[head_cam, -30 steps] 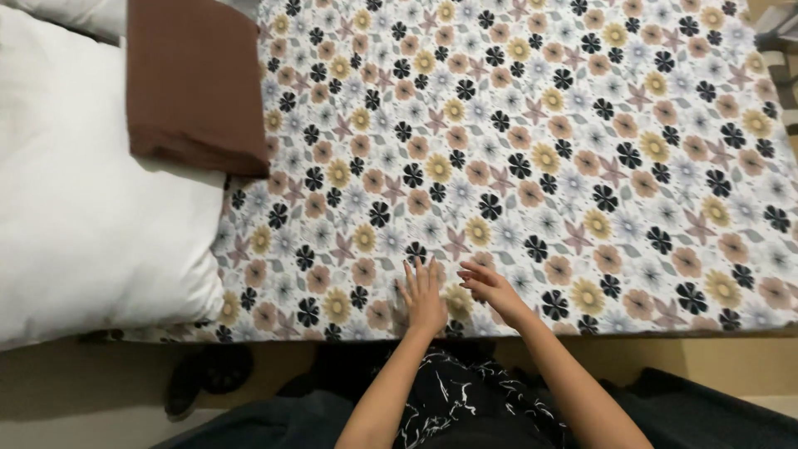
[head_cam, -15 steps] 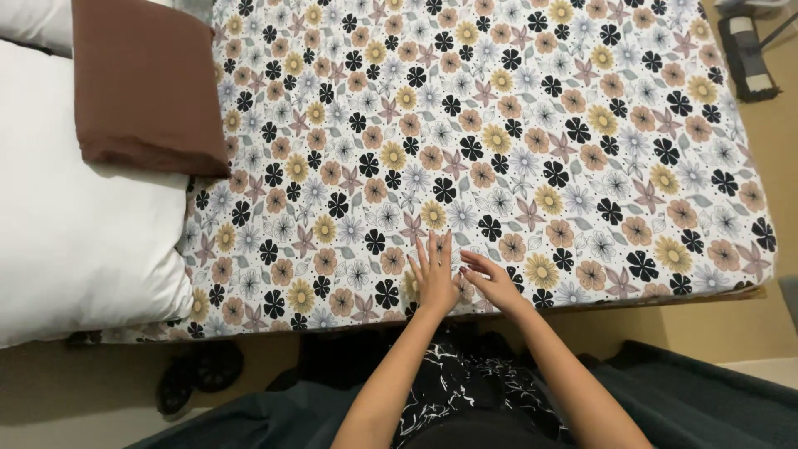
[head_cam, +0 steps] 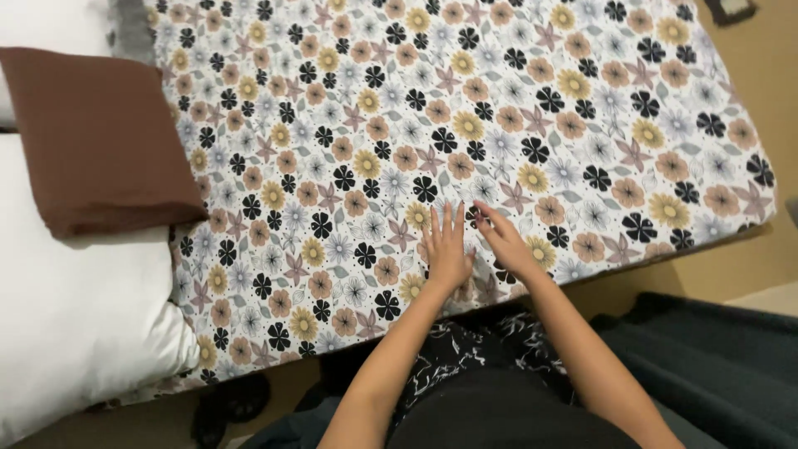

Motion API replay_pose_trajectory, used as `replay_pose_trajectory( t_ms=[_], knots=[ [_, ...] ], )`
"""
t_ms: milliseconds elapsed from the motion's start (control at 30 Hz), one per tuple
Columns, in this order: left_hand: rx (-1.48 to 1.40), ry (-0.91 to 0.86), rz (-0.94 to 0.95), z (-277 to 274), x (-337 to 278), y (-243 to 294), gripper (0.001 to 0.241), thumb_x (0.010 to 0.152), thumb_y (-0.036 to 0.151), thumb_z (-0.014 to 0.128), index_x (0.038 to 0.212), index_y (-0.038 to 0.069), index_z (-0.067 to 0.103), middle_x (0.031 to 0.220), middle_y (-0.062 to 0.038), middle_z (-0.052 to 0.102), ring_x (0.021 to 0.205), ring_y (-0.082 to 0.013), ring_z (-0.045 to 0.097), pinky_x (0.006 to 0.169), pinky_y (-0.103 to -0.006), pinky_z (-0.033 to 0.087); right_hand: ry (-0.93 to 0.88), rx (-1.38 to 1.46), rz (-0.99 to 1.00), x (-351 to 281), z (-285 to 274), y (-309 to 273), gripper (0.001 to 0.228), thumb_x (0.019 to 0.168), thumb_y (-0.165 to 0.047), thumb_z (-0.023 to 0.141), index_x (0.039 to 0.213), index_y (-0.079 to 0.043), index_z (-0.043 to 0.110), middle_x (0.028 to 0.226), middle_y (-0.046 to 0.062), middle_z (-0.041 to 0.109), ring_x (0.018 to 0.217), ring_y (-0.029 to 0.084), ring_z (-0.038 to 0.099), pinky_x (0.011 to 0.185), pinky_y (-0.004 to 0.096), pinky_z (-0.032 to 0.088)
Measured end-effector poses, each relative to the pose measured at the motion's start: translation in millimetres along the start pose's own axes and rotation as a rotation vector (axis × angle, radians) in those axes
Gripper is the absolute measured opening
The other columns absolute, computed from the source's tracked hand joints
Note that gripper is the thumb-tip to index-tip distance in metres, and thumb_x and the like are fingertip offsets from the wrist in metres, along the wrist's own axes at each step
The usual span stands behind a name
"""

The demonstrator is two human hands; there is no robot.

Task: The person arranges pillows on a bed, placing a patterned pillow and a white pillow against the headboard. They then smooth the floral bedsheet and use a feather duster to clean the surface of the bed.

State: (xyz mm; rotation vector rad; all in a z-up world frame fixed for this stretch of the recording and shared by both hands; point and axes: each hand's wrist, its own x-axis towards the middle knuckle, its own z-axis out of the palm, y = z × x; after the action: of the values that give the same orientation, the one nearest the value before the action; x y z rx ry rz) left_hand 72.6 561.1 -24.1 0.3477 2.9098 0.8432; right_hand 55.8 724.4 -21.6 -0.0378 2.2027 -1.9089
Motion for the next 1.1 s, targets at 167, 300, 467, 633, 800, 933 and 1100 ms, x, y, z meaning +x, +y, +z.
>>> replay_pose_trajectory(
  t_ms=[167,300,467,633,800,933,1100],
  knots=[
    [-0.028,-0.043,-0.001,5.1,16.9,32.2,0.111,0.08,0.022,0.081,0.164,0.016,0.009,0.171,-0.016,0.008,0.157,-0.0456,0.002,0.12,-0.0694,0.01,0.068,0.087,0.065,-0.2,-49.1,36.5,0.057,0.104,-0.04,0.052,0.153,-0.009,0.048,0.152,0.011,0.053,0.139,0.019,0.051,0.113,0.034,0.04],
    [-0.056,-0.071,-0.007,50.6,27.4,61.7,0.11,0.082,0.023,0.08,0.164,0.014,0.008,0.171,-0.016,0.009,0.156,-0.0464,0.004,0.119,-0.0704,0.011,0.124,0.144,0.183,-8.4,-107.5,64.5,0.054,0.106,-0.039,0.051,0.148,-0.005,0.053,0.148,0.009,0.058,0.138,0.017,0.05,0.114,0.032,0.036],
    [-0.09,-0.045,-0.059,119.2,50.7,129.4,0.107,0.083,0.024,0.077,0.165,0.013,0.009,0.172,-0.015,0.014,0.158,-0.0459,0.007,0.121,-0.0673,0.013,0.081,-0.044,0.218,-32.4,-230.3,163.7,0.053,0.105,-0.039,0.052,0.144,-0.003,0.056,0.142,0.009,0.063,0.132,0.017,0.056,0.111,0.031,0.04],
    [-0.123,-0.074,-0.126,175.3,58.9,203.6,0.105,0.084,0.028,0.077,0.163,0.012,0.009,0.17,-0.017,0.014,0.155,-0.0473,0.006,0.12,-0.0676,0.011,0.17,-0.082,0.437,-56.1,-330.8,177.4,0.052,0.11,-0.04,0.052,0.143,-0.002,0.064,0.132,0.02,0.066,0.115,0.023,0.065,0.101,0.036,0.045],
    [-0.126,-0.104,-0.091,186.1,77.4,258.1,0.104,0.086,0.027,0.077,0.165,0.013,0.01,0.171,-0.02,0.011,0.155,-0.048,0.003,0.121,-0.0667,0.009,0.118,-0.106,0.273,-37.8,-361.6,133.6,0.051,0.106,-0.04,0.051,0.142,-0.005,0.059,0.137,0.01,0.067,0.127,0.018,0.058,0.108,0.031,0.043],
    [-0.105,-0.16,-0.086,177.4,97.2,272.5,0.105,0.085,0.026,0.078,0.164,0.012,0.01,0.171,-0.019,0.009,0.156,-0.0474,0.001,0.122,-0.0659,0.008,0.083,-0.13,0.213,-22.3,-362.2,101.8,0.052,0.106,-0.04,0.05,0.144,-0.005,0.056,0.142,0.01,0.063,0.131,0.018,0.057,0.11,0.032,0.042],
    [-0.09,-0.128,-0.066,164.5,116.0,261.3,0.103,0.085,0.025,0.078,0.163,0.013,0.012,0.17,-0.018,0.009,0.156,-0.0463,0.001,0.122,-0.0651,0.009,0.057,-0.035,0.234,-6.6,-331.1,79.2,0.053,0.105,-0.039,0.05,0.147,-0.006,0.054,0.146,0.01,0.061,0.134,0.018,0.056,0.111,0.033,0.042]
  ],
)
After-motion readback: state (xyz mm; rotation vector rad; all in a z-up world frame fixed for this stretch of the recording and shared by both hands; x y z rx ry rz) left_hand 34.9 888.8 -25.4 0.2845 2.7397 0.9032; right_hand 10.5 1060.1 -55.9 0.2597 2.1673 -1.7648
